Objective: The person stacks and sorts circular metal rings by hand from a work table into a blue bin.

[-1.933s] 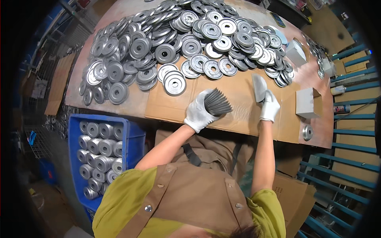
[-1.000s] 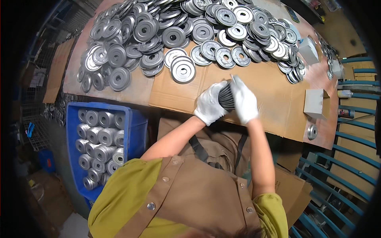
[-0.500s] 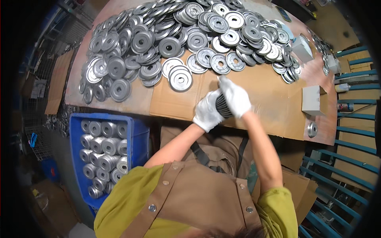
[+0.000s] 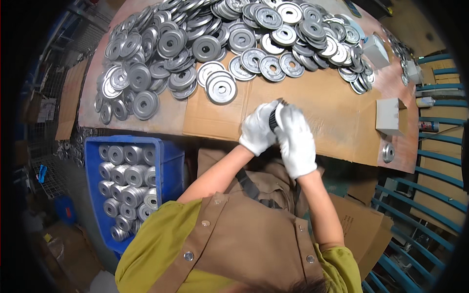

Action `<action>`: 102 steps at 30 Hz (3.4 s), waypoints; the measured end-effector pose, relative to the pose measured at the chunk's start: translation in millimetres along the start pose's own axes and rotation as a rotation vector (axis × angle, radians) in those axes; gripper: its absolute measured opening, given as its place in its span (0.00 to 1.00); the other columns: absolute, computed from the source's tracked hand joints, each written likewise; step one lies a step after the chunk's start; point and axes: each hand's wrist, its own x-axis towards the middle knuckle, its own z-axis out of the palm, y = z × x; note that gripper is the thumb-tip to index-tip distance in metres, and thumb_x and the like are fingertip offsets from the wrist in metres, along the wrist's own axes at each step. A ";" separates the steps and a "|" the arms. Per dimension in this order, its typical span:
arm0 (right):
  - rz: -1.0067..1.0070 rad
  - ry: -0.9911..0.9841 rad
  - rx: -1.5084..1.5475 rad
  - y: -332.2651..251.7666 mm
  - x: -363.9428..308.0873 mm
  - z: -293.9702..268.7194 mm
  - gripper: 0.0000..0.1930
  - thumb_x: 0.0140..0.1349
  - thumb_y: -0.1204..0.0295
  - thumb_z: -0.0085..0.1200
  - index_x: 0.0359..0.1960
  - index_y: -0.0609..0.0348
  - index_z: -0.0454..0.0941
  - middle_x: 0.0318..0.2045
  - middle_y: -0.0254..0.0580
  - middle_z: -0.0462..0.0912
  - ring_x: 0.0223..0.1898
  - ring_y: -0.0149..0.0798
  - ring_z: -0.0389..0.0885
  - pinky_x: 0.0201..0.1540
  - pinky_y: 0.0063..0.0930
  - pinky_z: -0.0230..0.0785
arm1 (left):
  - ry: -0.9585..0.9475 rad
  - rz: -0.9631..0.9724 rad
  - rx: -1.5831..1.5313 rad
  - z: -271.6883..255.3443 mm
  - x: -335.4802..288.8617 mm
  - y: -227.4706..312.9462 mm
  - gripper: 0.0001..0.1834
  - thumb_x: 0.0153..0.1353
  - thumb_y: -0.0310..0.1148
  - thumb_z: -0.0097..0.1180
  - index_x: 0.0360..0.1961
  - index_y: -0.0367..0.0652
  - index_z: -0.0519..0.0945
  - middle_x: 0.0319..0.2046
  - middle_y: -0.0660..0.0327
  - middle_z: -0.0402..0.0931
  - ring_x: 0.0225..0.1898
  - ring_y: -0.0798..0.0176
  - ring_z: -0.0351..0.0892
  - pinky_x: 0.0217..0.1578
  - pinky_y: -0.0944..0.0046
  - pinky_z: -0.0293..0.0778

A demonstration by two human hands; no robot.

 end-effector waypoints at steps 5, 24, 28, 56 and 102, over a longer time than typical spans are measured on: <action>0.521 -0.254 0.974 72.2 44.4 -12.6 0.23 0.77 0.63 0.40 0.66 0.62 0.73 0.56 0.63 0.81 0.60 0.56 0.79 0.66 0.39 0.67 | -0.042 0.030 -0.077 7.2 3.1 17.4 0.43 0.42 0.44 0.77 0.61 0.47 0.73 0.45 0.53 0.81 0.43 0.47 0.84 0.42 0.50 0.81; 0.089 -0.064 0.154 35.6 52.0 7.8 0.22 0.74 0.61 0.44 0.62 0.59 0.76 0.56 0.52 0.81 0.57 0.55 0.79 0.62 0.40 0.70 | 0.011 0.009 0.011 6.2 1.0 18.0 0.38 0.48 0.43 0.74 0.60 0.46 0.73 0.41 0.54 0.81 0.40 0.47 0.84 0.39 0.51 0.80; 0.162 -0.271 0.504 80.5 72.1 13.2 0.21 0.73 0.62 0.46 0.61 0.60 0.77 0.57 0.55 0.82 0.57 0.55 0.81 0.61 0.39 0.71 | -0.011 0.041 -0.093 11.2 2.9 17.0 0.44 0.41 0.45 0.79 0.61 0.46 0.73 0.43 0.53 0.81 0.41 0.45 0.84 0.41 0.50 0.80; 0.455 -0.036 0.928 79.6 47.5 -6.4 0.19 0.77 0.63 0.46 0.60 0.61 0.82 0.56 0.47 0.85 0.57 0.35 0.81 0.63 0.28 0.69 | -0.119 -0.034 -0.080 8.8 25.1 27.2 0.49 0.36 0.44 0.79 0.63 0.47 0.70 0.51 0.51 0.81 0.50 0.44 0.82 0.52 0.49 0.78; 0.102 0.024 0.055 19.3 -5.1 -1.4 0.24 0.74 0.66 0.47 0.70 0.57 0.69 0.67 0.60 0.71 0.68 0.58 0.69 0.70 0.45 0.62 | -0.005 0.047 -0.104 5.1 1.0 12.4 0.40 0.45 0.46 0.79 0.58 0.45 0.74 0.49 0.50 0.83 0.44 0.45 0.86 0.44 0.52 0.81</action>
